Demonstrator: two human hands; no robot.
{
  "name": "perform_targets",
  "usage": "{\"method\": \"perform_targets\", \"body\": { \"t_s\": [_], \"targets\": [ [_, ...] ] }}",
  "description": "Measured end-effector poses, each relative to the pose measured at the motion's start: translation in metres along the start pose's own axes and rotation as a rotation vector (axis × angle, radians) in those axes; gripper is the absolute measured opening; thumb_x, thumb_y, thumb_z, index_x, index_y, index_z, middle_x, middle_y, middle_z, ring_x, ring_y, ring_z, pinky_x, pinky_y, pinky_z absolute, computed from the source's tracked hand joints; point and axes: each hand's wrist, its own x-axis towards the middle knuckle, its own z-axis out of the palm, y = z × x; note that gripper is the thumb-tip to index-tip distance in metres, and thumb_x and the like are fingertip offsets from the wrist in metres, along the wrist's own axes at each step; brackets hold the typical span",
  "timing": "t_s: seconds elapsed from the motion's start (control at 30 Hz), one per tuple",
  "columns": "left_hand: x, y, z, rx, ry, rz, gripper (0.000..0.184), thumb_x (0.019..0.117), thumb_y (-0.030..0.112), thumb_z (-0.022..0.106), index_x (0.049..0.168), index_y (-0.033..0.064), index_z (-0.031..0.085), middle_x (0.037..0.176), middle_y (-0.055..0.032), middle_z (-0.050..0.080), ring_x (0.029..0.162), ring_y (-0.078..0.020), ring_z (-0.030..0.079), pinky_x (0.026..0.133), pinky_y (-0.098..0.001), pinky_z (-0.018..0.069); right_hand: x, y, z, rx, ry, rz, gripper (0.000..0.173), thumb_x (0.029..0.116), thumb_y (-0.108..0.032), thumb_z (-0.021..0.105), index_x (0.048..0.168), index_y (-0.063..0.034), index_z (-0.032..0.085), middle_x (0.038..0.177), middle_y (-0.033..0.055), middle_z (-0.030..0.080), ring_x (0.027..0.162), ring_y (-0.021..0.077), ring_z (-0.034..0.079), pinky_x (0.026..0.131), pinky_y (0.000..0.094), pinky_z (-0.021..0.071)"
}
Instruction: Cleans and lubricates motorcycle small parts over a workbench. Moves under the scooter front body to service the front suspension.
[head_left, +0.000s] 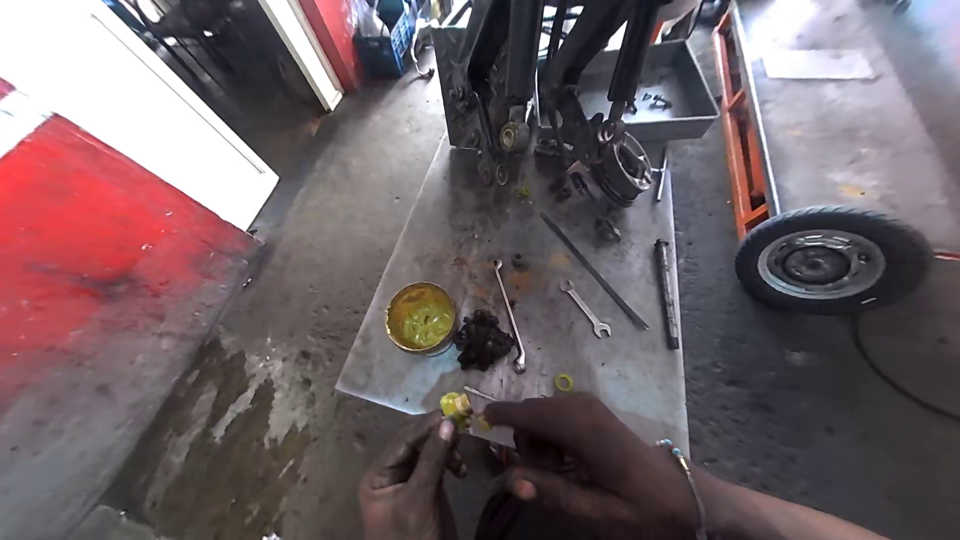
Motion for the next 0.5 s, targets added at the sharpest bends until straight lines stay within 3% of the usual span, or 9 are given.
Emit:
{"method": "perform_targets", "body": {
  "t_s": [0.17, 0.3, 0.4, 0.5],
  "targets": [
    [-0.003, -0.0017, -0.0026, 0.033, -0.093, 0.09, 0.019, 0.0938, -0.002, 0.065, 0.092, 0.0092, 0.081, 0.085, -0.0006, 0.076, 0.067, -0.0047, 0.068, 0.063, -0.0198, 0.059, 0.0096, 0.0012, -0.0038, 0.382, -0.022, 0.19, 0.049, 0.1091, -0.039, 0.045, 0.136, 0.0001, 0.058, 0.074, -0.0013, 0.056, 0.063, -0.0018, 0.049, 0.059, 0.0149, 0.0438],
    [-0.0038, 0.0005, -0.0034, 0.038, -0.072, 0.044, 0.023, 0.095, -0.003, 0.062, 0.089, 0.0088, 0.08, 0.082, -0.0002, 0.075, 0.064, -0.0043, 0.068, 0.061, -0.0201, 0.059, 0.0059, 0.0003, -0.0069, 0.614, -0.062, 0.182, 0.048, 0.1086, -0.041, 0.045, 0.124, 0.0011, 0.063, 0.075, -0.007, 0.056, 0.065, -0.0068, 0.049, 0.06, 0.0119, 0.0427],
    [-0.0045, 0.0017, -0.0001, -0.027, -0.027, -0.069, 0.027, 0.096, -0.006, 0.055, 0.086, 0.0048, 0.078, 0.074, -0.0031, 0.074, 0.06, -0.0053, 0.067, 0.057, -0.0206, 0.0578, 0.0049, -0.0002, -0.0086, 0.494, -0.043, 0.167, 0.048, 0.1085, -0.042, 0.045, 0.13, -0.0015, 0.062, 0.074, -0.0058, 0.055, 0.064, -0.0049, 0.048, 0.059, 0.0131, 0.0423],
    [-0.003, 0.0041, 0.0032, -0.112, 0.005, -0.199, 0.031, 0.0991, -0.005, 0.05, 0.083, 0.0016, 0.076, 0.071, -0.0059, 0.073, 0.058, -0.0071, 0.067, 0.055, -0.0211, 0.0583, 0.0015, 0.0019, -0.0046, 0.041, -0.071, 0.024, 0.051, 0.1064, -0.043, 0.049, 0.129, 0.0004, 0.065, 0.071, 0.0081, 0.058, 0.06, 0.0141, 0.052, 0.056, 0.0283, 0.0457]
  ]
}}
